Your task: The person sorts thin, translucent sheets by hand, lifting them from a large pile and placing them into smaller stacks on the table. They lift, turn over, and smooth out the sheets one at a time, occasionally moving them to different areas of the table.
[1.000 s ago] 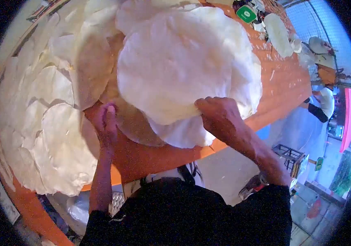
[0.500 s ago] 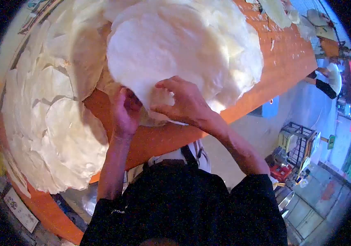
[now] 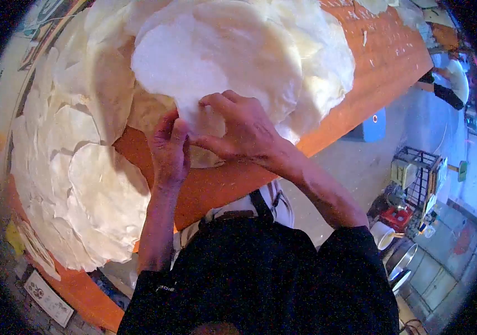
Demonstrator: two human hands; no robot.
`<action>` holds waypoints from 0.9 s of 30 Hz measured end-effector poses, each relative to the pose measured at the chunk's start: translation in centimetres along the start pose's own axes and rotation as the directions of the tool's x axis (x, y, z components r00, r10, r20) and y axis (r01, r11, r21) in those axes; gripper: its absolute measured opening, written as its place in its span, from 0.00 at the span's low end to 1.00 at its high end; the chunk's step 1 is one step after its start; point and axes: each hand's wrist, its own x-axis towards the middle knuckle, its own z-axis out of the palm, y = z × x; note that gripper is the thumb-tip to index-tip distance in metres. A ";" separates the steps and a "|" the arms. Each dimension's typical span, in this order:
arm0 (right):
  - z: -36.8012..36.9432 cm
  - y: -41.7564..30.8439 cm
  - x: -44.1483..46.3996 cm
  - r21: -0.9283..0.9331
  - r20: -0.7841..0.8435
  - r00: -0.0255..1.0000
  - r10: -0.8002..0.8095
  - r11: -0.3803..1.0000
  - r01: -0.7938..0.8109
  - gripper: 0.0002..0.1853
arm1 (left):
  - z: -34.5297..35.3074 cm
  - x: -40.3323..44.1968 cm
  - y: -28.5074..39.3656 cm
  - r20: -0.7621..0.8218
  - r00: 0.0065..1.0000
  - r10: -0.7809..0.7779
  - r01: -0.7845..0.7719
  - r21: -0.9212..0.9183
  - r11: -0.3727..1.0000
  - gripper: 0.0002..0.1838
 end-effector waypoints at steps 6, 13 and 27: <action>0.0 0.5 -0.1 0.113 -0.040 0.998 0.050 0.993 -0.045 0.28 | 0.6 0.4 0.1 0.085 0.991 0.105 -0.114 0.105 0.988 0.12; 0.9 0.8 -0.1 -0.047 -0.216 0.975 0.046 0.997 -0.058 0.16 | 2.4 0.4 1.5 -0.074 0.984 0.160 -0.123 0.364 0.923 0.12; -8.7 6.5 1.5 0.339 -0.319 0.838 0.443 0.879 -0.336 0.09 | -5.2 0.5 0.4 -0.297 0.954 -0.039 0.119 0.257 0.959 0.08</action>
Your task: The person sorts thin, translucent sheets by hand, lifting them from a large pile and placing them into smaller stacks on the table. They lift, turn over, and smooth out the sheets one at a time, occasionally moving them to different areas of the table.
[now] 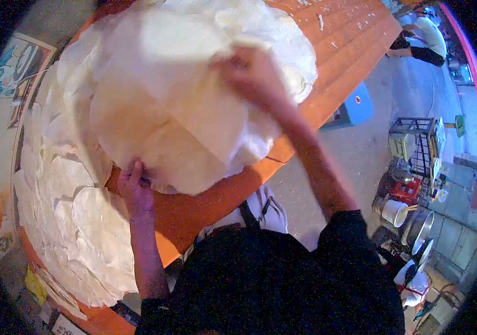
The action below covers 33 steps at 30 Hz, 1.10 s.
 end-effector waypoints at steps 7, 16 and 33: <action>-19.5 -3.5 9.1 0.069 -0.200 0.928 -0.314 0.941 0.333 0.04 | -4.3 2.7 -3.0 0.019 0.999 -0.032 0.031 0.029 0.999 0.05; -14.2 -12.0 6.4 -0.774 0.204 0.815 -0.542 0.421 0.473 0.09 | -4.0 2.6 1.5 -0.060 0.922 0.384 -0.261 0.636 0.726 0.24; 4.8 8.6 3.9 -0.897 0.261 0.940 -0.218 0.306 0.320 0.46 | 3.4 2.8 3.1 0.723 0.565 0.397 -0.793 0.609 0.018 0.19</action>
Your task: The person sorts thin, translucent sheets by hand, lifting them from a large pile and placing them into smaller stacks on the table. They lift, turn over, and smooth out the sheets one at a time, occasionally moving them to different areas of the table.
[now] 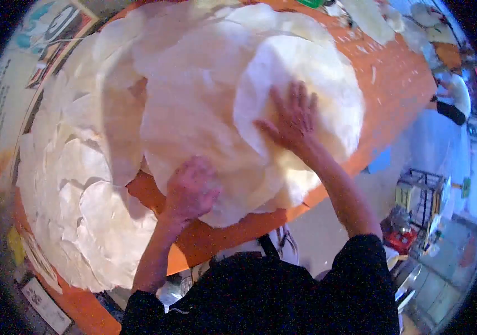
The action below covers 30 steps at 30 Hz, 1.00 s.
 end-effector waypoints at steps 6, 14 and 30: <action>-0.4 -0.4 0.1 -0.009 0.038 0.999 0.004 1.000 -0.004 0.45 | -2.3 8.8 -13.0 -0.412 0.803 -0.431 0.418 -0.127 0.900 0.15; 0.1 -0.1 0.2 0.042 0.003 1.000 -0.007 0.999 0.007 0.46 | 0.9 18.5 -23.0 0.377 0.413 -0.829 0.179 -0.926 -0.332 0.16; 0.1 0.0 -0.1 0.078 -0.015 0.999 0.029 0.997 -0.028 0.45 | -18.4 31.4 -14.8 -0.427 0.825 0.369 0.157 0.802 0.577 0.06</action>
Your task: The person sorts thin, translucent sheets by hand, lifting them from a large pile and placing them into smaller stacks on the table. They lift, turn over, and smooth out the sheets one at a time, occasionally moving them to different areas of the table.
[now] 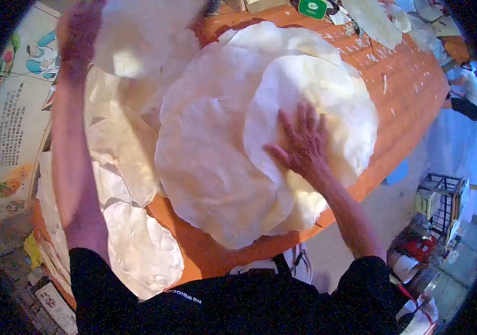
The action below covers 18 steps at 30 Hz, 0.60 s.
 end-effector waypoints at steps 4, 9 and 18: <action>0.0 0.0 -0.3 0.028 -0.020 1.000 0.005 1.000 -0.004 0.45 | -10.9 3.5 0.1 0.318 0.862 -0.395 0.359 -0.933 0.030 0.13; -0.4 1.4 -0.5 0.236 -0.103 0.994 0.039 0.972 -0.014 0.34 | -13.9 -3.1 -0.1 0.470 0.725 -0.504 0.579 -0.812 0.077 0.11; -8.8 5.2 -4.1 0.833 -0.094 0.837 0.540 0.502 -0.231 0.12 | -23.1 -26.0 18.6 0.978 0.034 -0.208 0.785 -0.155 -0.600 0.16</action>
